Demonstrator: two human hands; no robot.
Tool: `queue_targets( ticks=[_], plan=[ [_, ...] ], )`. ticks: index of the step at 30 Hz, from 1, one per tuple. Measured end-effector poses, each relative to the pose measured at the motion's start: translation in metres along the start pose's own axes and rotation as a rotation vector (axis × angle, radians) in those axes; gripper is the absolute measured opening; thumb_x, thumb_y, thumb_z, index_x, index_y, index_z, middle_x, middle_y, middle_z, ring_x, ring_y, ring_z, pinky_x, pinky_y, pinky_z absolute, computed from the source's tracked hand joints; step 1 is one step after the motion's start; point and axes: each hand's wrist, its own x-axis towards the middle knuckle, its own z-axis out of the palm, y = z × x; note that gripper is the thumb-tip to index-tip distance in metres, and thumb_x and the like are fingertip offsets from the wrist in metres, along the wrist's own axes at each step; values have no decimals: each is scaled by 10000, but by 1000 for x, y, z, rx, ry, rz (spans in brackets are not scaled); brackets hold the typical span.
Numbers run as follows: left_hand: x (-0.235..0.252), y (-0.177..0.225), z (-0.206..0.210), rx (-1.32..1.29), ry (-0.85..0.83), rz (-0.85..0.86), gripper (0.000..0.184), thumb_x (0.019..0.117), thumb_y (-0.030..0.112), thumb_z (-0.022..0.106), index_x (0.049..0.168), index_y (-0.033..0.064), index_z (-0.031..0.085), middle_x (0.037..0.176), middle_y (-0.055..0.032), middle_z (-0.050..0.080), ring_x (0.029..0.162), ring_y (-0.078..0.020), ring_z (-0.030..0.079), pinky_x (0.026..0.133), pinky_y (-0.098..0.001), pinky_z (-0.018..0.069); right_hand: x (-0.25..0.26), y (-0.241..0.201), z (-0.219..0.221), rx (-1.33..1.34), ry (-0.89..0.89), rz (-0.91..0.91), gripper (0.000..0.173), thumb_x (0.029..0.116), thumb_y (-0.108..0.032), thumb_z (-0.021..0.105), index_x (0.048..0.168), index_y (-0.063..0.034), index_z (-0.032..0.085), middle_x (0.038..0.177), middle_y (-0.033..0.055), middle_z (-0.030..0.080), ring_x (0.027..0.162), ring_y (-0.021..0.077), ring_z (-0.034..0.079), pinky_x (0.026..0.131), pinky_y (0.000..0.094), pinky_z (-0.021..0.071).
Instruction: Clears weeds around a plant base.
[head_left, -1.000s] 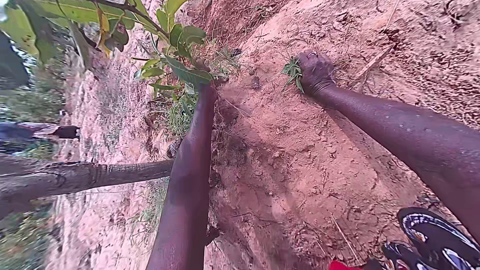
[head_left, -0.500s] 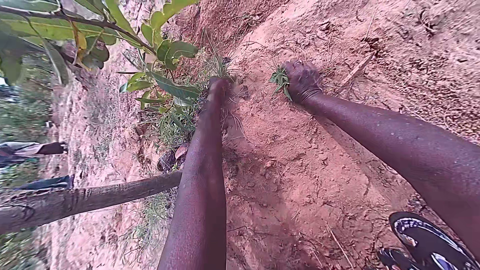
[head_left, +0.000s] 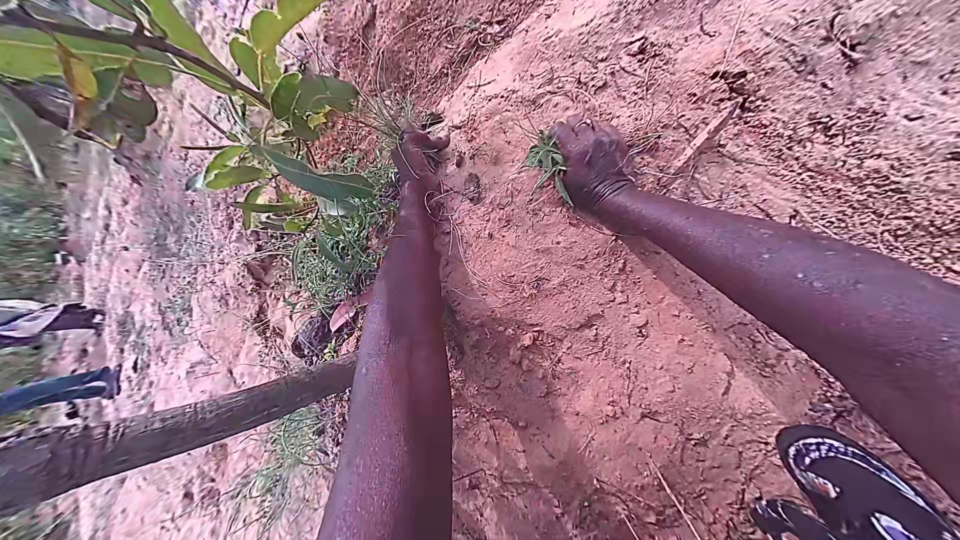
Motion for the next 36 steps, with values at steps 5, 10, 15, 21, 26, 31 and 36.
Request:
queue_targets(
  ticks=[5, 10, 15, 21, 26, 31, 36],
  plan=[
    [-5, 5, 5, 43, 36, -74, 422, 1126, 352, 369, 746, 177, 425, 531, 77, 392, 423, -30, 398, 439, -181, 392, 0, -2, -2, 11, -36, 14, 399, 928, -42, 609, 1322, 24, 627, 1272, 306, 646, 1182, 520, 613, 965, 661, 452],
    [-10, 4, 13, 189, 78, 6, 414, 1125, 329, 394, 753, 156, 449, 542, 87, 345, 432, -25, 337, 449, -185, 330, 0, -1, -1, 0, -20, -2, 382, 917, -53, 619, 1288, 35, 636, 1235, 313, 653, 1154, 510, 629, 945, 652, 464],
    [-20, 5, 15, 222, 122, 10, 324, 1118, 296, 436, 873, 98, 511, 653, 43, 404, 512, -56, 374, 514, -214, 375, 2, 3, 1, -10, -41, 2, 385, 933, -76, 608, 1305, 18, 627, 1245, 319, 641, 1148, 522, 624, 934, 660, 458],
    [-40, 9, 13, 243, 113, -17, 355, 1120, 340, 417, 834, 138, 468, 574, 72, 343, 443, -43, 336, 455, -201, 344, 3, 4, 2, -7, -24, -8, 376, 930, -77, 604, 1295, 7, 633, 1241, 313, 646, 1146, 519, 626, 923, 655, 464],
    [-55, 12, 10, 255, 117, -33, 337, 1119, 350, 421, 852, 146, 454, 616, 64, 354, 473, -47, 335, 483, -206, 347, 3, 3, 0, 14, -38, -13, 381, 923, -72, 613, 1294, 14, 634, 1268, 311, 641, 1167, 518, 618, 945, 652, 457],
    [-69, 14, 7, 225, 107, -39, 310, 1118, 329, 427, 870, 147, 463, 628, 68, 370, 475, -40, 340, 480, -202, 353, 3, 3, -1, 30, -36, -19, 373, 936, -77, 599, 1300, -9, 642, 1258, 302, 649, 1154, 514, 625, 935, 652, 464],
    [-159, 47, -3, 214, 156, -132, 371, 1122, 313, 414, 777, 177, 436, 523, 97, 346, 402, -13, 334, 413, -171, 334, 1, 3, -2, 46, -72, -15, 373, 935, -70, 597, 1300, 4, 630, 1271, 316, 636, 1175, 528, 610, 959, 665, 447]
  ],
)
